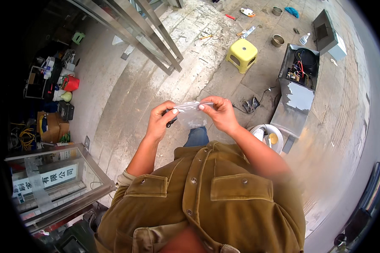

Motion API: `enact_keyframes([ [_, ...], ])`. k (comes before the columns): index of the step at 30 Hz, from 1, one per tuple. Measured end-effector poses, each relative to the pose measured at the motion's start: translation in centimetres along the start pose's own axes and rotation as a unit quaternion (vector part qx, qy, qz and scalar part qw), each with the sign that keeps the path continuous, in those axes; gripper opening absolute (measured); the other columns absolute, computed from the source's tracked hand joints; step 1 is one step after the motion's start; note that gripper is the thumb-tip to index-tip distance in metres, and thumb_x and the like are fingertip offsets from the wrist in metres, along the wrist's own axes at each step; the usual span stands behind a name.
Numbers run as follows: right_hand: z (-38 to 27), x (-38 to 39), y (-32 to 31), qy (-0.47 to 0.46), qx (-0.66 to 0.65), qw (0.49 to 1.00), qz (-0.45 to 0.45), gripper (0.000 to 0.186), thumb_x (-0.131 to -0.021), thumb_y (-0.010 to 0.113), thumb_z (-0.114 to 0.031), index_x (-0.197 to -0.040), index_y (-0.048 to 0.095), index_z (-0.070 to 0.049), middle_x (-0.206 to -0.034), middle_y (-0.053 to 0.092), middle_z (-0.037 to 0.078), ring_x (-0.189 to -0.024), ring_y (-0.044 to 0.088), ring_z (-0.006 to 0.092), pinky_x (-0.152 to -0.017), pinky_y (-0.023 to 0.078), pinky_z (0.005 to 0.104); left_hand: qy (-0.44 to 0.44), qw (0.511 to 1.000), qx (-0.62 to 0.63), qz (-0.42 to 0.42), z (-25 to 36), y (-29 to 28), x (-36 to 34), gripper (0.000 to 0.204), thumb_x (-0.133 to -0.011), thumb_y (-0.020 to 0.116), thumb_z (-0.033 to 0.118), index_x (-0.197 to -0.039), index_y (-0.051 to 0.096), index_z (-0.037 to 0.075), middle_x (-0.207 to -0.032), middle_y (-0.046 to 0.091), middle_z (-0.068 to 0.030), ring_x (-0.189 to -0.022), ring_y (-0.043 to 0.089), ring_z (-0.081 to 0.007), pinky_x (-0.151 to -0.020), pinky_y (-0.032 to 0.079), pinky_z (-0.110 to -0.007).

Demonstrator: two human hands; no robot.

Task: The person sits on a stool and works on an electronic device, using pliers to strip wires and connect them to a circuit board. They retrieve a small component from a car and continue the wiring process.

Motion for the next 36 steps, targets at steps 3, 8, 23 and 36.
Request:
enact_keyframes([
  [3,0.2,-5.6,1.4,0.000,0.022,0.999,0.047,0.010,-0.087,0.069,-0.007,-0.092,0.068,0.001,-0.084,0.068,0.002,-0.078,0.059,0.0077,-0.071,0.047,0.0237,0.023,1.000,-0.015,-0.007,0.6,-3.4,-6.7,0.005,-0.085,0.065,0.006,-0.087,0.066,0.001,-0.083,0.057,0.0013,-0.074,0.049,-0.0071,-0.066,0.037,-0.022],
  [8,-0.9,-12.1,2.9,-0.002,0.009,0.989,0.147,0.010,-0.088,0.068,-0.007,-0.093,0.067,0.001,-0.083,0.069,0.003,-0.078,0.060,0.0074,-0.070,0.048,0.0244,0.096,0.992,-0.026,-0.081,3.4,-6.2,-16.4,0.007,-0.085,0.068,0.005,-0.088,0.067,-0.001,-0.083,0.055,-0.0007,-0.067,0.047,-0.0060,-0.059,0.037,-0.021],
  [23,-4.8,-25.5,-7.6,-0.072,0.066,0.950,0.297,0.008,-0.088,0.066,-0.007,-0.088,0.066,0.001,-0.078,0.067,0.000,-0.070,0.055,0.0043,-0.062,0.043,0.0207,0.086,0.965,-0.019,-0.248,5.6,0.3,-38.7,0.002,-0.084,0.066,0.002,-0.085,0.066,0.000,-0.086,0.057,-0.0021,-0.077,0.051,-0.0088,-0.068,0.041,-0.023],
  [36,-12.3,-37.8,-35.9,-0.066,0.196,0.941,0.269,0.012,-0.083,0.069,-0.009,-0.087,0.066,0.002,-0.079,0.066,0.011,-0.075,0.062,0.0185,-0.071,0.049,0.0303,0.064,0.932,-0.119,-0.335,5.5,22.6,-63.7,0.006,-0.081,0.070,0.004,-0.086,0.068,0.002,-0.087,0.059,-0.0036,-0.081,0.054,-0.0117,-0.071,0.043,-0.025],
])
Point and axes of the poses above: each hand's wrist, its own x-axis away from the middle knuckle, its own y-axis out of the palm, z = x × y, the point moved 1 cm from there along -x, towards the middle knuckle
